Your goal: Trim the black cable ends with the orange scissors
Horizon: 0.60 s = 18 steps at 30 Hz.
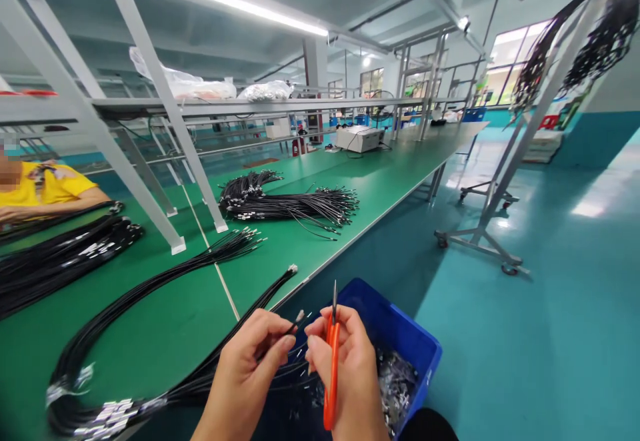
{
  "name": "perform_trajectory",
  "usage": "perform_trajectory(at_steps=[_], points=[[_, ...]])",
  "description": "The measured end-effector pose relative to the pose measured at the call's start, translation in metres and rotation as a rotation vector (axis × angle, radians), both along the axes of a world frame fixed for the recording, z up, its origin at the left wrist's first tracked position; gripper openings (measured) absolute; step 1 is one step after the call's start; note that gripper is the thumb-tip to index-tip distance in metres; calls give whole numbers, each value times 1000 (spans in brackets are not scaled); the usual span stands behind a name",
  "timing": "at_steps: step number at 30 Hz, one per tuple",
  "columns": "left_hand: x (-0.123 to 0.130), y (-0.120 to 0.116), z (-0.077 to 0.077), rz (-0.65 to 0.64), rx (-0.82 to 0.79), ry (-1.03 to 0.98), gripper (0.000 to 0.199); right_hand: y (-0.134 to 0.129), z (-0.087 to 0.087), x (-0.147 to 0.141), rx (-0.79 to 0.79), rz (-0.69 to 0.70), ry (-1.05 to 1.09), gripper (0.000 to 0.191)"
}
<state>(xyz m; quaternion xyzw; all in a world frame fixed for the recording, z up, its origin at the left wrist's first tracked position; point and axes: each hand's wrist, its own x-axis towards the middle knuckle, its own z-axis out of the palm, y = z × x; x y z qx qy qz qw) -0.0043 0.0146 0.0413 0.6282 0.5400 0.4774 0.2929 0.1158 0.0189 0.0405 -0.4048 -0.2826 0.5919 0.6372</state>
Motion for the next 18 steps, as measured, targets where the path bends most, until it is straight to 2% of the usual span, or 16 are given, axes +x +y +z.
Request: perform_trajectory(at_steps=[4,9,12,18], points=[[-6,-3,-9,-63,-119,-115,17,0,2,-5,0,-52,40,34],[-3,-6,-9,-27,-98,-145,16,0,7,-9,14,-33,84,32],[-1,-7,-10,-28,-104,-186,17,-1,9,-8,1,-4,103,31],[-6,-9,-22,-150,-247,-313,17,-2,5,-1,-102,143,194,23]])
